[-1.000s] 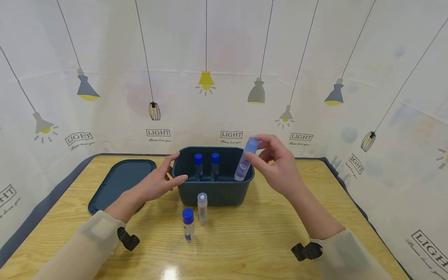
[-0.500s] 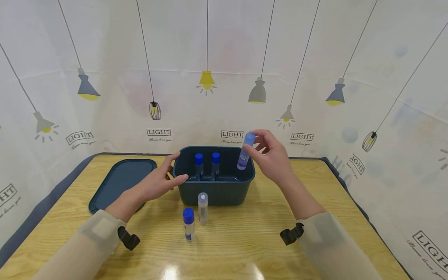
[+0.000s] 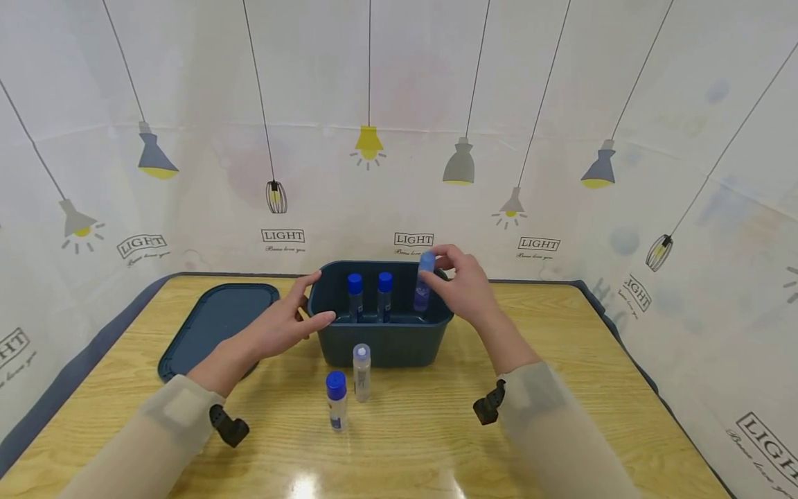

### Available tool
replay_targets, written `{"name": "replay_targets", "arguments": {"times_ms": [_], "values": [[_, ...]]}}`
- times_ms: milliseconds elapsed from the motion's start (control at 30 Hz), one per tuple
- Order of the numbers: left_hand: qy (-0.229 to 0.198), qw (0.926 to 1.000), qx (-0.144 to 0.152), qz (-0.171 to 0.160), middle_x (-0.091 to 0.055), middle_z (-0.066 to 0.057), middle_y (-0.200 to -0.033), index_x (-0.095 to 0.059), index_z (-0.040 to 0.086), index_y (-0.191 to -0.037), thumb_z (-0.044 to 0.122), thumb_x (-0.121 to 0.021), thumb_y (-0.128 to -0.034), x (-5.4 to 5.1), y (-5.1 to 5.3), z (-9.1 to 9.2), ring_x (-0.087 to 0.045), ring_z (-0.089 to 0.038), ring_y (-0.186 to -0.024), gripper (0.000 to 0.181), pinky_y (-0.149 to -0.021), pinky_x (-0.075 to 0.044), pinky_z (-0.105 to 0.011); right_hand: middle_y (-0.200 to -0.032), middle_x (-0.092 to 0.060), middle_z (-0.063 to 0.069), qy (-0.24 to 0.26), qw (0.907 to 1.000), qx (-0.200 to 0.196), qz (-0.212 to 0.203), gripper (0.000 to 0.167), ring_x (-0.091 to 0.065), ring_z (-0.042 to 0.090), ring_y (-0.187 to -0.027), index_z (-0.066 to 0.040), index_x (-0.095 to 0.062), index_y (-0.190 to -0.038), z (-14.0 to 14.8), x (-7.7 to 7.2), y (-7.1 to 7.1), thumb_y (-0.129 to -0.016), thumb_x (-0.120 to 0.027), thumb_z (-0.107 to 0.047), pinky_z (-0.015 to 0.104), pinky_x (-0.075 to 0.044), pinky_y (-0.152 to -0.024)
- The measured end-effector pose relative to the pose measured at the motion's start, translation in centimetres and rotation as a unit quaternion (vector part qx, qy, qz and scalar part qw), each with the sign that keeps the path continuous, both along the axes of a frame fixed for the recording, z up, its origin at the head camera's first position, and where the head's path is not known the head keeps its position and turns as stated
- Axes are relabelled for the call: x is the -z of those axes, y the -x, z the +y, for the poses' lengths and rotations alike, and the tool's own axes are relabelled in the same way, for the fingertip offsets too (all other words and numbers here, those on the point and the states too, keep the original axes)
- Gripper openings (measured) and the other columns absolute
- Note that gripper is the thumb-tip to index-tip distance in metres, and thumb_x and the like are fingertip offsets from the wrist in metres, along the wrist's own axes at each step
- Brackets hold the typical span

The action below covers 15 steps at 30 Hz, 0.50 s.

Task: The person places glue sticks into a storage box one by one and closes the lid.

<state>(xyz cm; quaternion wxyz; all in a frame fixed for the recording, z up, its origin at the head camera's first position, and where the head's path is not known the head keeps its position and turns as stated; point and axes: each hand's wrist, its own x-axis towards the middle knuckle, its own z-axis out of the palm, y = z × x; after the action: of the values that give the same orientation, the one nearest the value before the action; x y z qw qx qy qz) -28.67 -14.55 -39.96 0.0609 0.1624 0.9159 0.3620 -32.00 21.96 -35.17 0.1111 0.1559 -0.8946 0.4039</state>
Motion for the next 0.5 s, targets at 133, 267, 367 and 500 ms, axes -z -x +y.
{"name": "replay_targets", "arguments": {"times_ms": [133,267,367,500], "values": [[-0.003,1.0000,0.000,0.001,-0.069,-0.011,-0.122,-0.009,0.034,-0.177,0.079,-0.062,-0.0982,0.0,0.0,0.0,-0.069,-0.022,-0.093,0.105,-0.083,-0.057,-0.040,-0.131,-0.075,0.021,-0.016,0.9998,-0.009,-0.011,0.043,-0.065,0.042,-0.133,-0.010,-0.063,-0.141,-0.4,0.6,0.9,-0.106,-0.076,-0.030,0.065,-0.048,-0.114],[-0.005,1.0000,0.000,0.000,-0.069,-0.011,-0.122,-0.009,0.034,-0.177,0.078,-0.062,-0.0981,0.0,0.0,0.0,-0.069,-0.022,-0.092,0.105,-0.082,-0.057,-0.040,-0.133,-0.076,0.021,-0.032,0.9994,-0.003,-0.015,0.044,-0.064,0.042,-0.135,-0.010,-0.065,-0.141,-0.7,1.0,1.3,-0.104,-0.077,-0.031,0.065,-0.047,-0.116],[-0.004,1.0000,0.001,0.000,-0.069,-0.011,-0.122,-0.009,0.035,-0.177,0.078,-0.062,-0.0980,0.0,0.0,0.0,-0.069,-0.022,-0.093,0.105,-0.082,-0.057,-0.040,-0.133,-0.076,0.021,-0.047,0.9987,0.005,-0.016,0.044,-0.062,0.043,-0.137,-0.012,-0.065,-0.141,-1.0,1.0,1.5,-0.104,-0.077,-0.033,0.066,-0.046,-0.116],[-0.004,1.0000,0.000,0.001,-0.069,-0.011,-0.122,-0.009,0.034,-0.177,0.078,-0.063,-0.0984,-0.1,-0.1,0.0,-0.068,-0.022,-0.093,0.105,-0.082,-0.057,-0.039,-0.134,-0.076,0.020,-0.071,0.9972,0.009,-0.020,0.046,-0.061,0.044,-0.137,-0.013,-0.065,-0.142,-1.5,0.9,1.8,-0.104,-0.076,-0.036,0.068,-0.043,-0.118]]}}
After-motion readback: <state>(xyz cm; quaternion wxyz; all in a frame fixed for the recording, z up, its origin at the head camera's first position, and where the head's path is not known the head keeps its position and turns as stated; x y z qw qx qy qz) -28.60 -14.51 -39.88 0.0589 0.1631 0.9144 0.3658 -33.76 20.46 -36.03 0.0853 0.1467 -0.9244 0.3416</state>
